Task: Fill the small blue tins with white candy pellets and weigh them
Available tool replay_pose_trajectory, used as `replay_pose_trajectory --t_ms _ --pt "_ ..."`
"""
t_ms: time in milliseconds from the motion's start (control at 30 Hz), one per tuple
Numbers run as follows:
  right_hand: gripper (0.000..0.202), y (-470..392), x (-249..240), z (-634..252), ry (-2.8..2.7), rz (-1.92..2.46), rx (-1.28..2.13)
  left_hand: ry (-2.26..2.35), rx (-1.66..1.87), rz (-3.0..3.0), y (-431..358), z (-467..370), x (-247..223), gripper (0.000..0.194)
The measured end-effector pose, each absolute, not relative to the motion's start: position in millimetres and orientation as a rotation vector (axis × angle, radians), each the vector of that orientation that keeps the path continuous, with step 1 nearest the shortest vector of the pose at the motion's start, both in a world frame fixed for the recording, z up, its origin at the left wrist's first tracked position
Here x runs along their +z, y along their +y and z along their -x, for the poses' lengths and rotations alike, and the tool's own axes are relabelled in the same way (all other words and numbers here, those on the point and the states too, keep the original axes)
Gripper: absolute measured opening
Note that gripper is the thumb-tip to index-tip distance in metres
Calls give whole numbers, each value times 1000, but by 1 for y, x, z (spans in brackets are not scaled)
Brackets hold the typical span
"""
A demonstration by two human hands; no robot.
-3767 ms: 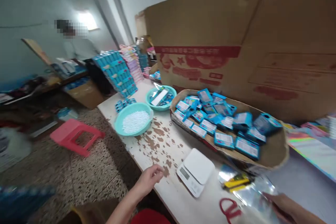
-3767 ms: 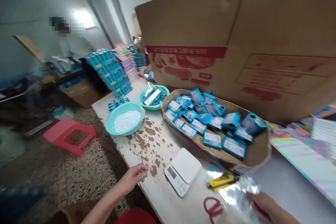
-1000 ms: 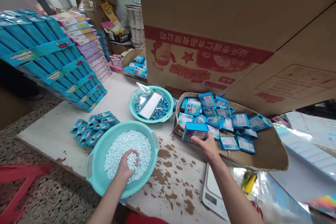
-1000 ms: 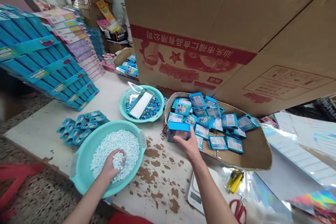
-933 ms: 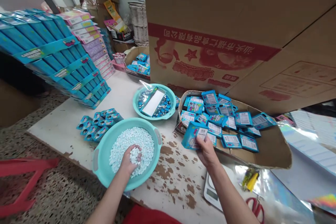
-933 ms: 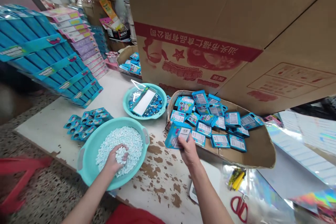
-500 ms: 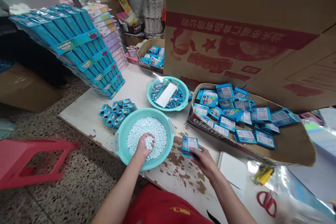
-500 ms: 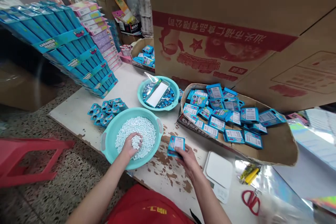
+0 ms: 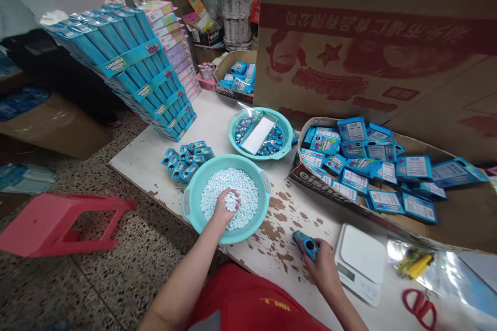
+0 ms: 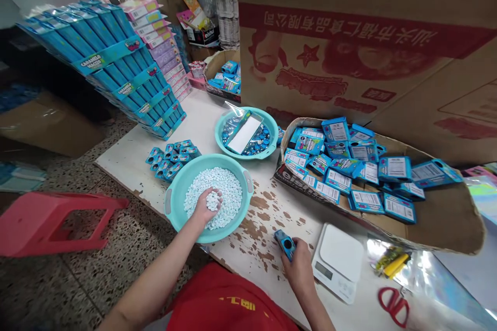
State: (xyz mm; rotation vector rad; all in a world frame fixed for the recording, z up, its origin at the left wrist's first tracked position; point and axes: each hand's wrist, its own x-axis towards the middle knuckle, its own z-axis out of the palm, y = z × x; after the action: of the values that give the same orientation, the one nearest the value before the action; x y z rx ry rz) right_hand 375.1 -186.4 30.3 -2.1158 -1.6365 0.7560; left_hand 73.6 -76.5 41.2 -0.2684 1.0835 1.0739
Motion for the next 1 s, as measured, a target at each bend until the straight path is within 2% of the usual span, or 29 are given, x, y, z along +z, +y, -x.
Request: replay_pose_trajectory --t_ms 167,300,433,533,767,1000 --pt "51 -173 84 -361 -1431 1983 915 1031 1034 256 -78 -71 57 13" --pt "42 -136 121 -301 -1555 1612 846 959 1112 146 -77 -75 100 14" --pt "33 -109 119 -244 -1758 1394 870 951 1388 -120 -77 -86 137 19" --pt "30 -103 112 -221 -1845 1425 838 1050 1578 -310 -77 -91 141 22" --pt "27 -106 109 -207 -1939 1463 783 1164 1634 -393 -77 -88 134 26" --pt "30 -101 107 -203 -1881 1509 876 1234 1623 -500 -73 -89 133 28"
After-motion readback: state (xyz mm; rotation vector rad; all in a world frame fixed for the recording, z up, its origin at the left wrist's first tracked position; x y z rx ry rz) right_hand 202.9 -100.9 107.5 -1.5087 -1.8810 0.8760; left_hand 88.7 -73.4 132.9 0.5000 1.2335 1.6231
